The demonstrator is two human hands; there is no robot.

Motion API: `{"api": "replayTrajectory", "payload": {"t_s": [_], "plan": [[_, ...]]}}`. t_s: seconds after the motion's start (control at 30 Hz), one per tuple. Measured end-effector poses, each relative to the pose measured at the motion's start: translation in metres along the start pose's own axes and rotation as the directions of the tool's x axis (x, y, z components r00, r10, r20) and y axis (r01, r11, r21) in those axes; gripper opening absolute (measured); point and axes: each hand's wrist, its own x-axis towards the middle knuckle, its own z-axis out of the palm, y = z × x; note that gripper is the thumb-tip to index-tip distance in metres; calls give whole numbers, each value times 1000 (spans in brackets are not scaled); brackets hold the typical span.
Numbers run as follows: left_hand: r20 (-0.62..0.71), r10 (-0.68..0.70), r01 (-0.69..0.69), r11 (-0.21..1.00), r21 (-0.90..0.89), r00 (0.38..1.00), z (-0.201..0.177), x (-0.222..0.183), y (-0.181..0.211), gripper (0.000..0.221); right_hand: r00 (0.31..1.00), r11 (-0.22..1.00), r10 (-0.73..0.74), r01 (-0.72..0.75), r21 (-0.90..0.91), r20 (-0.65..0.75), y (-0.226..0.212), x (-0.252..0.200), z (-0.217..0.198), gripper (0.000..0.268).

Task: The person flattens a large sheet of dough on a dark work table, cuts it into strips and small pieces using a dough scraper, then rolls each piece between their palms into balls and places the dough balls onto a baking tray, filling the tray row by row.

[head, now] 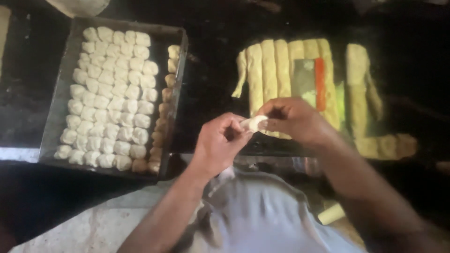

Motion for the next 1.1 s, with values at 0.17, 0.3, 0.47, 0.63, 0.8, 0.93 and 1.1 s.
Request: {"api": "replayTrajectory", "payload": {"t_s": [0.17, 0.3, 0.47, 0.63, 0.8, 0.93, 1.1], "plan": [[26, -96, 95, 995, 41, 995, -2, -2, 12, 39, 962, 829, -209, 80, -553, -175, -11, -2, 29, 14], [34, -245, 241, 899, -366, 969, -18, -2, -1, 34, 572, 361, -820, 541, -760, 17, 7, 4, 54, 23], [25, -380, 301, 689, -659, 925, -37, -7, -16, 32, 541, 191, -822, 554, -811, 176, 18, 22, 63, 35], [-97, -334, 294, 911, -290, 938, -72, -1, -27, 28, 478, 86, -829, 624, -777, 292, -23, 64, 88, 23], [-125, -253, 197, 918, -344, 959, -114, -9, -62, 57, 878, 522, -429, 433, -734, 212, -30, 110, 117, 30], [-287, -155, 31, 918, -395, 945, -139, -21, -28, 77, 999, 871, -18, 38, -490, 44, -48, 171, 115, 18], [-271, 62, -91, 991, -95, 961, -144, -51, -38, 42, 930, 736, -126, -146, -661, -346, -70, 222, 103, 12]]}}
